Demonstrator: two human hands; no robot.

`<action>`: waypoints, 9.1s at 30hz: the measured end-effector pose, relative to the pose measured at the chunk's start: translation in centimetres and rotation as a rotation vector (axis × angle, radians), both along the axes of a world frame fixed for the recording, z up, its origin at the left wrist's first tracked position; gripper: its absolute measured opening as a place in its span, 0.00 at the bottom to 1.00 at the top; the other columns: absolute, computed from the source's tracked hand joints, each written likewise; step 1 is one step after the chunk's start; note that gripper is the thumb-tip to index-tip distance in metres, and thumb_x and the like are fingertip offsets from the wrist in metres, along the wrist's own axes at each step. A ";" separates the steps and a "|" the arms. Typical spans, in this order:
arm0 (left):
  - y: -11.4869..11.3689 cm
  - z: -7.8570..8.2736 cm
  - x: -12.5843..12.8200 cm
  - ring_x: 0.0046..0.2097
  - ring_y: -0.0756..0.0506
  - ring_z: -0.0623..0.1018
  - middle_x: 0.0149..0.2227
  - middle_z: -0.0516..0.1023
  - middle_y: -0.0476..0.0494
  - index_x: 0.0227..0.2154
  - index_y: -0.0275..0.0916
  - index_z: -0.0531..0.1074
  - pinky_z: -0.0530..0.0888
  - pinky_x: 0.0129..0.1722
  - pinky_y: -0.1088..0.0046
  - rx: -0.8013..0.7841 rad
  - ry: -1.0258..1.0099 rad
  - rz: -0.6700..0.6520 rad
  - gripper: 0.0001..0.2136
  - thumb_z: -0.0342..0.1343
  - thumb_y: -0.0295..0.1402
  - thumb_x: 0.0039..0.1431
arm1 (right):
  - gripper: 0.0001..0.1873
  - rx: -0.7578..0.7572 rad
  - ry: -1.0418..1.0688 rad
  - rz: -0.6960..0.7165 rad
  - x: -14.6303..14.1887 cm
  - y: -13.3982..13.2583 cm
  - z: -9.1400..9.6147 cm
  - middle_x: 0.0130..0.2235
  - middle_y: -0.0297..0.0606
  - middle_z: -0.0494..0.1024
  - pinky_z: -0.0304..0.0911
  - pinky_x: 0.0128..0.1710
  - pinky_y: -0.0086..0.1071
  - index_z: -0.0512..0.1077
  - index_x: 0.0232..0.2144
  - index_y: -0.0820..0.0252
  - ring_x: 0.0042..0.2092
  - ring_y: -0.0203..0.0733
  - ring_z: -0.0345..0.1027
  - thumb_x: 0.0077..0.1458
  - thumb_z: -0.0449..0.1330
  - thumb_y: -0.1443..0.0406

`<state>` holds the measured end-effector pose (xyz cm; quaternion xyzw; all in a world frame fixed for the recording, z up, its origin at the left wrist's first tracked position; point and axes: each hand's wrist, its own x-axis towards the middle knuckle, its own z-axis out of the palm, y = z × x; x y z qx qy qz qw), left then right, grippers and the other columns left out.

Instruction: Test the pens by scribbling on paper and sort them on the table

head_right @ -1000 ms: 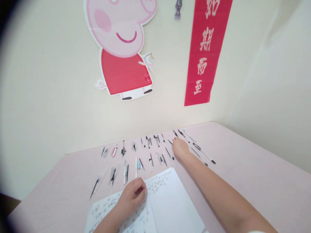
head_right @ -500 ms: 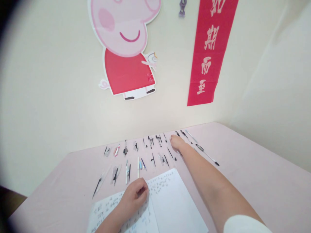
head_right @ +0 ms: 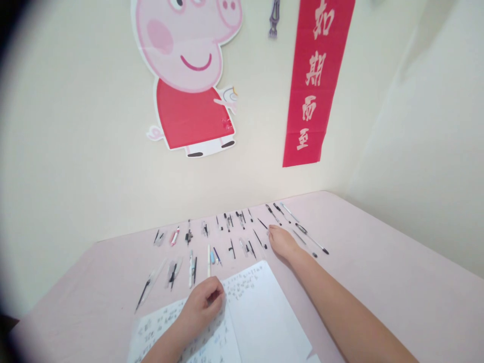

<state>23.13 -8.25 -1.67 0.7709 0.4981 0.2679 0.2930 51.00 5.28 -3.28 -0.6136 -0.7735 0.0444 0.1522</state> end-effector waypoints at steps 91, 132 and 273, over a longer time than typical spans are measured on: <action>-0.4 0.0 -0.6 0.56 0.39 0.65 0.54 0.70 0.41 0.51 0.45 0.68 0.65 0.54 0.55 0.611 0.208 0.133 0.18 0.50 0.26 0.57 | 0.08 -0.083 0.039 0.479 -9.9 -10.5 6.5 0.32 0.40 0.76 0.55 0.32 0.28 0.73 0.30 0.61 0.33 0.39 0.67 0.51 0.55 0.64; 0.7 -0.6 -1.1 0.36 0.44 0.77 0.35 0.80 0.40 0.36 0.39 0.77 0.74 0.37 0.66 0.239 -0.126 0.254 0.11 0.51 0.36 0.56 | 0.10 -0.455 1.208 0.300 -10.9 -8.8 5.3 0.24 0.32 0.70 0.62 0.25 0.27 0.67 0.26 0.60 0.28 0.35 0.67 0.44 0.62 0.60; 0.9 -1.0 -1.3 0.41 0.44 0.76 0.37 0.80 0.43 0.37 0.40 0.76 0.72 0.43 0.65 0.272 -0.088 0.164 0.10 0.52 0.30 0.55 | 0.02 -0.311 0.758 0.460 -10.0 -8.8 5.2 0.25 0.31 0.70 0.58 0.27 0.25 0.69 0.28 0.62 0.27 0.33 0.63 0.49 0.59 0.67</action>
